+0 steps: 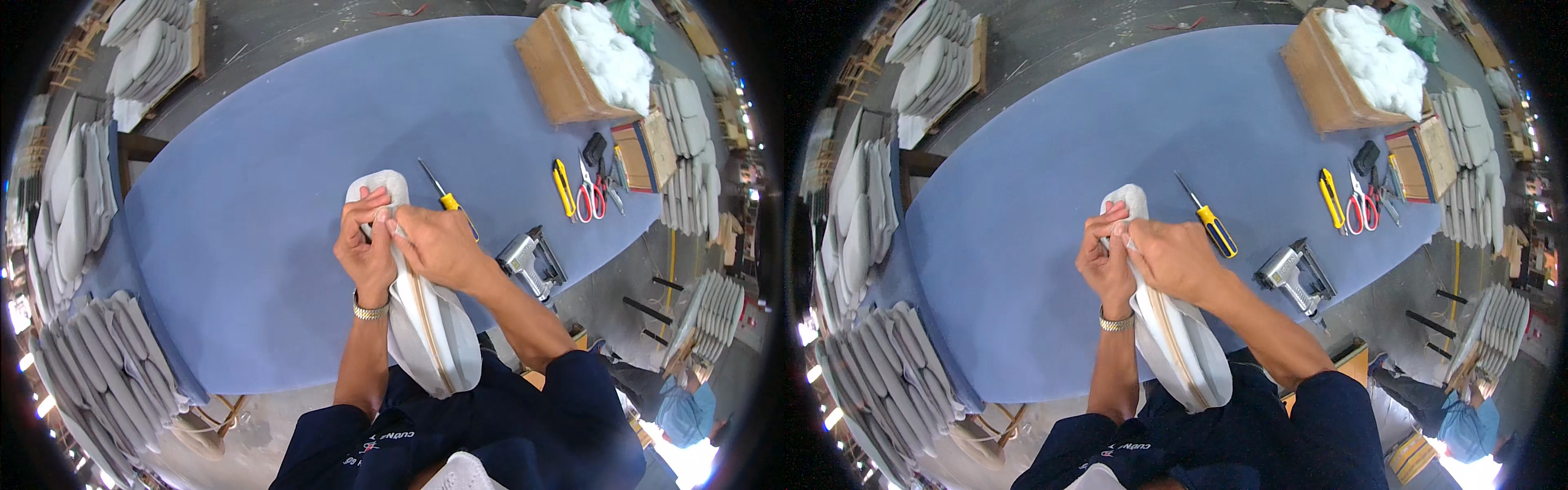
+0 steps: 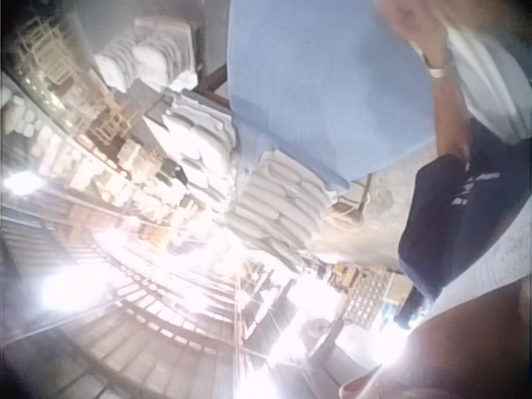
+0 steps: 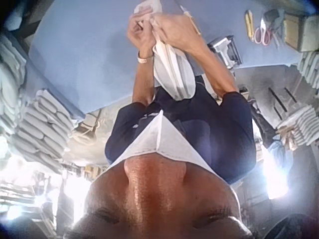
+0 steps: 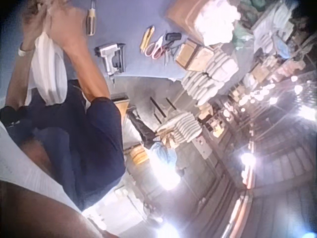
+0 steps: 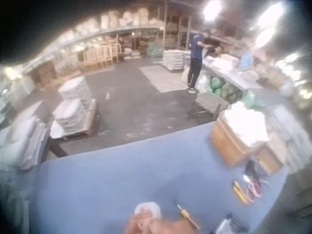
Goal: The person assembles a cushion by inserting a white foam insert into a fabric cover, folding the edges, and securing them with a pneumatic staple gun. They trim excess fabric with scissors and repeat the process on multiple cushion units.
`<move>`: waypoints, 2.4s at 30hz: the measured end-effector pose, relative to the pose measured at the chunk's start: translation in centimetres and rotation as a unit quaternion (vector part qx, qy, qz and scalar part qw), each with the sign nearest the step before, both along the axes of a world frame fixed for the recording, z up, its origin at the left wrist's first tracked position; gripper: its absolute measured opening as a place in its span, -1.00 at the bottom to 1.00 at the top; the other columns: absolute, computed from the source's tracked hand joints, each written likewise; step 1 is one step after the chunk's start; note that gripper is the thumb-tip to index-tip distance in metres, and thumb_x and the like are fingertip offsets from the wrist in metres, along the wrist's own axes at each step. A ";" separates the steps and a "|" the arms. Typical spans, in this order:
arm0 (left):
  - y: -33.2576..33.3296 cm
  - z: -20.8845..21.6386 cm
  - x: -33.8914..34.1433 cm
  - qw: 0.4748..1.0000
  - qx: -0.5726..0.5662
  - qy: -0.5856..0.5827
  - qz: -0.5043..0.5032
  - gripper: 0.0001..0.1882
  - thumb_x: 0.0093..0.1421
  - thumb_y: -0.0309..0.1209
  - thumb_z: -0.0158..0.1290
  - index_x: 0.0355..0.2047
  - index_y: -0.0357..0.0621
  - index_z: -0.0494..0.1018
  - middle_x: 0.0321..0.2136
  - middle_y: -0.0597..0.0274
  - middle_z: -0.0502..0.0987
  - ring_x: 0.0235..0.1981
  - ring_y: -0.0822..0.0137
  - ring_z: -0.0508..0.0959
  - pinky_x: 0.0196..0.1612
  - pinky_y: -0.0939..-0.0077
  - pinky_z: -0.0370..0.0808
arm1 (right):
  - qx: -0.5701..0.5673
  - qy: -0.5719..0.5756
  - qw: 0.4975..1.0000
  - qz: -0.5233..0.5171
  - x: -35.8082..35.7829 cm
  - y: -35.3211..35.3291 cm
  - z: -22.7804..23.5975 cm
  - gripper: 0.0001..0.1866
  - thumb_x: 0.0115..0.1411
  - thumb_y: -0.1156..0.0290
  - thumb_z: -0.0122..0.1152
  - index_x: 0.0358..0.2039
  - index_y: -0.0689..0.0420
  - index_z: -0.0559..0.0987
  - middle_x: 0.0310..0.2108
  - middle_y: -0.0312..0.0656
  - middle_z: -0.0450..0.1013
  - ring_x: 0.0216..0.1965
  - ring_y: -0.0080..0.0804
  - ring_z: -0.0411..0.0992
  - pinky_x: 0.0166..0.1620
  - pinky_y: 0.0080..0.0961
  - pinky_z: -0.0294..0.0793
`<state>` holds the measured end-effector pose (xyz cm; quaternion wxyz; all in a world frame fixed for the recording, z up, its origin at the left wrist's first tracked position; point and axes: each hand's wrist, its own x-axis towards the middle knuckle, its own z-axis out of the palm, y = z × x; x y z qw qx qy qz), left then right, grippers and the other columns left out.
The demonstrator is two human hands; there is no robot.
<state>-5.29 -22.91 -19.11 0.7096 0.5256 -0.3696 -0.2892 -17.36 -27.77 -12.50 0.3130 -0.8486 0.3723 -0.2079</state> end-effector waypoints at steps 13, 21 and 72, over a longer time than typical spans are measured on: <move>-2.6 5.3 7.0 0.943 0.149 0.239 -0.175 -0.60 0.44 -0.33 -0.05 0.15 -0.30 0.54 0.31 -0.04 0.41 0.41 0.05 0.30 0.42 0.15 0.24 | -0.107 0.065 0.990 0.060 3.1 0.5 0.7 -0.88 0.14 0.43 0.17 -0.45 0.19 0.46 -0.62 -0.15 0.44 -0.60 -0.25 0.54 -0.57 -0.30 0.46; -3.1 5.3 9.2 0.920 0.273 -0.058 -0.273 -0.57 0.41 -0.54 0.02 0.27 -0.14 0.48 0.30 0.11 0.47 0.44 0.19 0.28 0.39 0.32 0.28 | -0.084 -0.009 0.995 0.057 3.7 1.2 0.4 -0.89 0.15 0.43 0.19 -0.42 0.17 0.46 -0.56 -0.21 0.41 -0.54 -0.30 0.48 -0.48 -0.31 0.46; -1.0 2.3 8.7 0.951 0.173 -0.125 -0.222 -0.13 -0.07 -0.55 0.03 0.38 -0.12 0.33 0.32 0.07 0.44 0.45 -0.06 0.24 0.51 0.02 0.08 | 0.273 0.094 0.945 0.152 0.0 -8.3 7.4 -0.24 -0.01 0.33 0.48 0.26 0.13 0.51 0.04 -0.05 0.57 -0.05 -0.17 0.57 0.04 -0.34 0.52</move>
